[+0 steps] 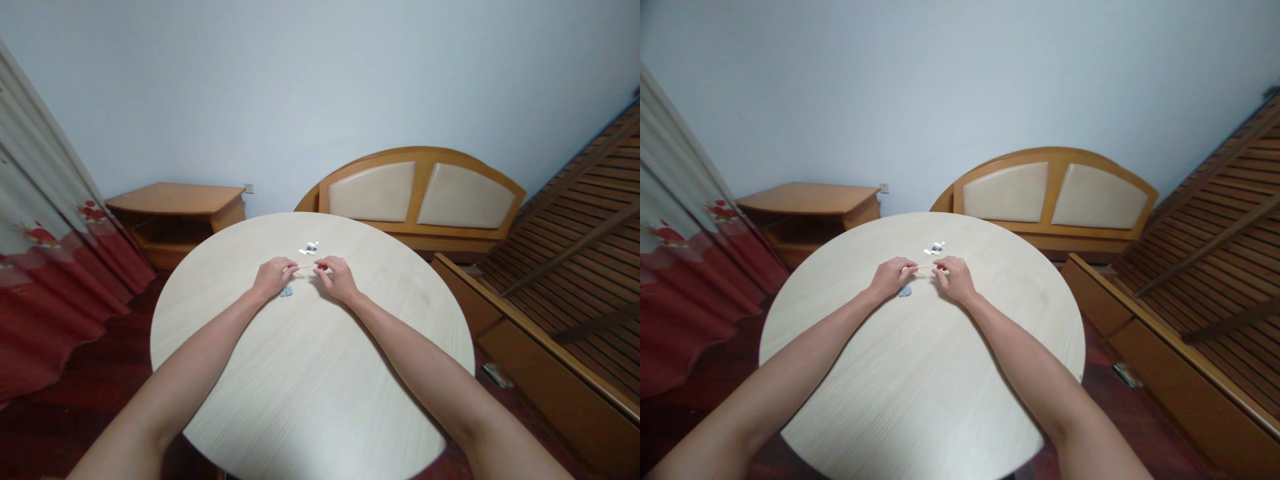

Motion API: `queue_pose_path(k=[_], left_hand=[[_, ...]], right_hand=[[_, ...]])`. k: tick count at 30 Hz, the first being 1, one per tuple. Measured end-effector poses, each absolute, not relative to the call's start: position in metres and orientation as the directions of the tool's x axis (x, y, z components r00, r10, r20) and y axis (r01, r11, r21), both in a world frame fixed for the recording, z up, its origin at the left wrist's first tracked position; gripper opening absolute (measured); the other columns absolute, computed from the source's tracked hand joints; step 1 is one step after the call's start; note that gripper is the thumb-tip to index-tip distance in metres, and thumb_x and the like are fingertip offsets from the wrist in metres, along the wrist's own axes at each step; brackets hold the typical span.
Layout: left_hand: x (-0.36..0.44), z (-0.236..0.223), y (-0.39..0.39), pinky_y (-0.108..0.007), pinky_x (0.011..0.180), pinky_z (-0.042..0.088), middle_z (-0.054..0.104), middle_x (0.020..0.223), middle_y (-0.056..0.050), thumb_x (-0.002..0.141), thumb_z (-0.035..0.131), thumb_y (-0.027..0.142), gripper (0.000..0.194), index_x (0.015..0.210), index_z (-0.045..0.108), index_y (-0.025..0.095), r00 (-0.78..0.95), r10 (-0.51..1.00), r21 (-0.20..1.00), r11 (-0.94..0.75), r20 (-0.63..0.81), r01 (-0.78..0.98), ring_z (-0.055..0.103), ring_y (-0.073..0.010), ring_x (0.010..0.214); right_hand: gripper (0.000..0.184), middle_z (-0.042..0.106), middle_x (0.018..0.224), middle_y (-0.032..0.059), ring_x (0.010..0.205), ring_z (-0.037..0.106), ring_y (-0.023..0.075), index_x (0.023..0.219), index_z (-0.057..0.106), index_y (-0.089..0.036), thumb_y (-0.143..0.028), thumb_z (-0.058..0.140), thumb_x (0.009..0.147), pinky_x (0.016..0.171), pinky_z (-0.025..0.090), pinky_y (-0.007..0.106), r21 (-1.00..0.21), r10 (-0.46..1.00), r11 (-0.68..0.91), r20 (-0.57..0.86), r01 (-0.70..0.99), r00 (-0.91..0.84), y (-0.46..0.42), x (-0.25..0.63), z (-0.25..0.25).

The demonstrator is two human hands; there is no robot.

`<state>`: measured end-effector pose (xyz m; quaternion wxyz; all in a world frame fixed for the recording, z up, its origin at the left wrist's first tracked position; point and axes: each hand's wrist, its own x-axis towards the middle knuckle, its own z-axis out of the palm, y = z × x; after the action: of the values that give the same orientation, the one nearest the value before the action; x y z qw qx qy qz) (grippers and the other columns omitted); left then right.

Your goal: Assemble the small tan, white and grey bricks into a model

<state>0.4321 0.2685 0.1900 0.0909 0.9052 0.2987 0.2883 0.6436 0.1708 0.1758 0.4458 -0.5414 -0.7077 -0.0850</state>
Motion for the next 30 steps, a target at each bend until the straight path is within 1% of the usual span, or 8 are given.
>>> queue_pose_path(k=[3, 6, 9, 13, 16, 20, 25, 30], left_hand=[[0.420, 0.192, 0.281, -0.031, 0.089, 0.049, 0.078, 0.110, -0.005, 0.099, 0.057, 0.033, 0.025, 0.103, 0.079, 0.022, 0.604, 0.671, 0.369, -0.741, 0.429, 0.561, 0.068, -0.0230, 0.106], [0.411, 0.194, 0.290, -0.030, 0.084, 0.049, 0.077, 0.110, -0.004, 0.096, 0.061, 0.034, 0.022, 0.100, 0.079, 0.023, 0.591, 0.716, 0.395, -0.697, 0.370, 0.598, 0.068, -0.0223, 0.103], [0.406, 0.194, 0.295, -0.029, 0.081, 0.048, 0.076, 0.110, -0.003, 0.094, 0.063, 0.036, 0.022, 0.100, 0.080, 0.024, 0.625, 0.711, 0.384, -0.702, 0.323, 0.600, 0.068, -0.0214, 0.100], [0.401, 0.193, 0.301, -0.029, 0.082, 0.047, 0.076, 0.110, -0.003, 0.095, 0.062, 0.036, 0.022, 0.099, 0.080, 0.025, 0.694, 0.662, 0.377, -0.742, 0.283, 0.555, 0.068, -0.0204, 0.101], [0.399, 0.190, 0.306, -0.029, 0.084, 0.048, 0.075, 0.110, -0.003, 0.096, 0.060, 0.036, 0.023, 0.100, 0.080, 0.025, 0.714, 0.642, 0.374, -0.757, 0.278, 0.536, 0.068, -0.0201, 0.101], [0.401, 0.187, 0.308, -0.029, 0.084, 0.049, 0.075, 0.112, -0.004, 0.096, 0.060, 0.036, 0.024, 0.103, 0.080, 0.024, 0.682, 0.678, 0.334, -0.732, 0.274, 0.594, 0.068, -0.0214, 0.103], [0.407, 0.185, 0.306, -0.030, 0.087, 0.050, 0.074, 0.119, -0.006, 0.096, 0.062, 0.039, 0.029, 0.116, 0.075, 0.022, 0.632, 0.720, 0.309, -0.693, 0.285, 0.651, 0.067, -0.0231, 0.110], [0.409, 0.184, 0.304, -0.029, 0.084, 0.050, 0.074, 0.117, -0.006, 0.095, 0.064, 0.038, 0.028, 0.116, 0.073, 0.023, 0.588, 0.756, 0.314, -0.654, 0.287, 0.688, 0.068, -0.0227, 0.107]], right_hand=[[0.013, 0.073, 0.091, 0.0071, 0.086, 0.065, 0.0214, 0.098, 0.071, -0.019, -0.025, 0.060, 0.095, 0.085, 0.044, 0.037, -0.380, 0.694, 0.382, 0.720, 0.842, 0.011, 0.170, 0.645, 0.176], [0.015, 0.074, 0.090, 0.0072, 0.086, 0.064, 0.0211, 0.094, 0.072, -0.019, -0.025, 0.058, 0.096, 0.085, 0.043, 0.036, -0.391, 0.722, 0.365, 0.692, 0.845, 0.008, 0.170, 0.645, 0.177], [0.017, 0.074, 0.091, 0.0070, 0.087, 0.064, 0.0210, 0.092, 0.072, -0.019, -0.025, 0.056, 0.096, 0.085, 0.043, 0.036, -0.396, 0.747, 0.351, 0.665, 0.848, 0.001, 0.170, 0.646, 0.177], [0.016, 0.075, 0.090, 0.0065, 0.086, 0.065, 0.0205, 0.090, 0.072, -0.019, -0.023, 0.057, 0.095, 0.085, 0.042, 0.036, -0.393, 0.759, 0.352, 0.651, 0.849, -0.013, 0.170, 0.646, 0.176], [0.016, 0.075, 0.090, 0.0063, 0.085, 0.065, 0.0202, 0.090, 0.072, -0.019, -0.023, 0.057, 0.095, 0.084, 0.042, 0.035, -0.394, 0.770, 0.340, 0.638, 0.854, -0.012, 0.170, 0.647, 0.175], [0.017, 0.076, 0.091, 0.0070, 0.086, 0.065, 0.0205, 0.089, 0.073, -0.019, -0.023, 0.057, 0.094, 0.084, 0.043, 0.035, -0.394, 0.789, 0.323, 0.614, 0.861, -0.015, 0.171, 0.647, 0.176], [0.016, 0.076, 0.093, 0.0070, 0.088, 0.066, 0.0208, 0.091, 0.073, -0.018, -0.021, 0.058, 0.094, 0.086, 0.043, 0.035, -0.389, 0.802, 0.304, 0.597, 0.870, -0.014, 0.171, 0.648, 0.175], [0.020, 0.077, 0.103, 0.0086, 0.097, 0.067, 0.0222, 0.099, 0.074, -0.018, -0.024, 0.055, 0.095, 0.091, 0.044, 0.036, -0.388, 0.842, 0.206, 0.538, 0.898, 0.039, 0.173, 0.651, 0.173]])
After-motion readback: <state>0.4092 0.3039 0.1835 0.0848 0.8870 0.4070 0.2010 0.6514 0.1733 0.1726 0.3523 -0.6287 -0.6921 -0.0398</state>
